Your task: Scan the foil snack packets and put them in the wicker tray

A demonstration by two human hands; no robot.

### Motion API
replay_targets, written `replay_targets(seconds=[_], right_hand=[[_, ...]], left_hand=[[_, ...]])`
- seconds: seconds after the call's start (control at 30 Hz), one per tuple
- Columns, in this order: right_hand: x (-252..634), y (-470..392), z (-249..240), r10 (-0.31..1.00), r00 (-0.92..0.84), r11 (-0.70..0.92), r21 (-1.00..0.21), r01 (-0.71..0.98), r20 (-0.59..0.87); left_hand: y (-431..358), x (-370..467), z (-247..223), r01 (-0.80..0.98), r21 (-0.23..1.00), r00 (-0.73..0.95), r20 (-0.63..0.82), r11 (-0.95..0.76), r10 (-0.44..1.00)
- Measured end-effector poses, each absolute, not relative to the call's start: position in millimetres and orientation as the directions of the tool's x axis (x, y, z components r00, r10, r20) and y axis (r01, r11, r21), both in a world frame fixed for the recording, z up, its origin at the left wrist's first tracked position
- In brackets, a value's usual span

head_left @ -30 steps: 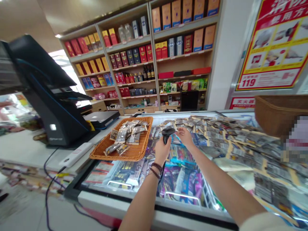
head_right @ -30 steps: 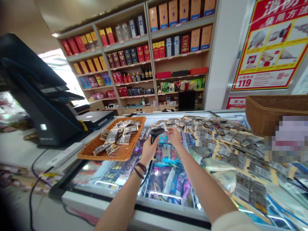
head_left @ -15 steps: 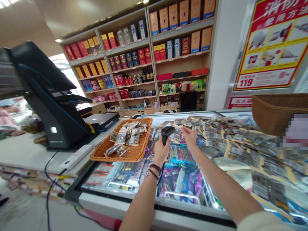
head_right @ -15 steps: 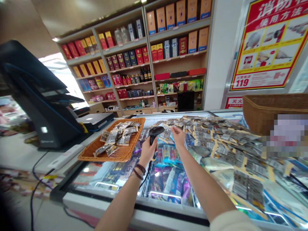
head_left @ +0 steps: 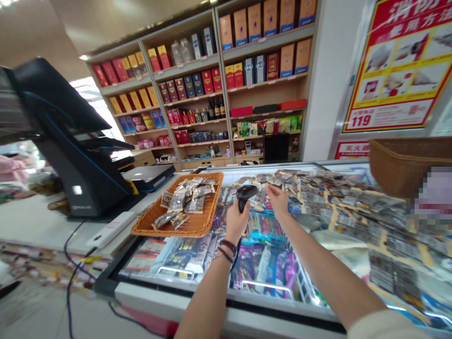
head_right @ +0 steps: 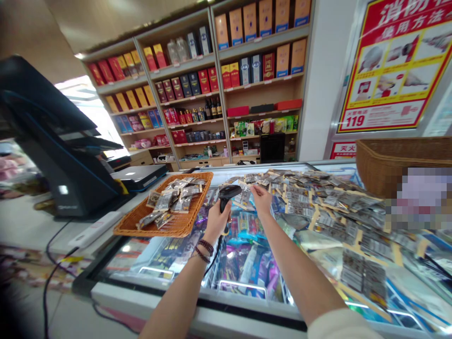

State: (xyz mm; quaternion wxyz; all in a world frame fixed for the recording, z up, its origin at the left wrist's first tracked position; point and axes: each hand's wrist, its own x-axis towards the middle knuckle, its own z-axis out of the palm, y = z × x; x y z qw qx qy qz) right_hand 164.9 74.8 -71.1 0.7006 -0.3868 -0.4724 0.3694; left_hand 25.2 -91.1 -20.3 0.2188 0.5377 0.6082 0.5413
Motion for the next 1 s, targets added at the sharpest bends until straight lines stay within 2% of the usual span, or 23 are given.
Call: replay_targets(seconds=[0.13,0.27,0.43,0.6,0.67,0.77,0.9,1.0], right_hand=[[164.8,73.6,-69.6,0.895,0.287,0.401,-0.898,-0.182,0.342],[164.6,70.7,-66.6,0.926,0.297,0.31,-0.92,-0.241,0.234],[168.4,71.2,-62.8,0.95,0.295,0.206,-0.908,-0.366,0.097],[154.8,79.8,-50.8,0.942,0.274,-0.001,-0.82,-0.573,-0.192],[135.9,79.0,-40.4,0.94,0.242,-0.043,-0.787,-0.615,-0.241],[93.8,69.2,-21.0,0.962,0.176,-0.054,-0.778,-0.626,-0.208],[23.6,42.2,0.0,0.998,0.051,0.006,-0.825,-0.565,-0.028],[-29.4,15.9,5.5,0.998,-0.042,0.02,-0.843,-0.538,0.051]], left_hand=[[-92.0,24.7,-20.2,0.423,0.89,-0.328,0.325,-0.169,0.887],[-91.2,25.1,-22.6,0.433,0.885,-0.34,0.336,-0.171,0.879],[-93.0,22.6,-15.7,0.305,0.934,-0.402,0.305,-0.188,0.863],[-103.1,-4.6,9.8,0.23,0.944,-0.474,0.32,-0.236,0.82],[-112.1,-24.3,22.6,0.253,0.938,-0.52,0.34,-0.239,0.784],[-131.0,-60.0,40.3,0.304,0.928,-0.604,0.363,-0.216,0.709],[-162.9,-110.5,55.5,0.394,0.908,-0.711,0.398,-0.14,0.58],[-187.8,-144.1,59.5,0.454,0.89,-0.771,0.412,-0.035,0.486]])
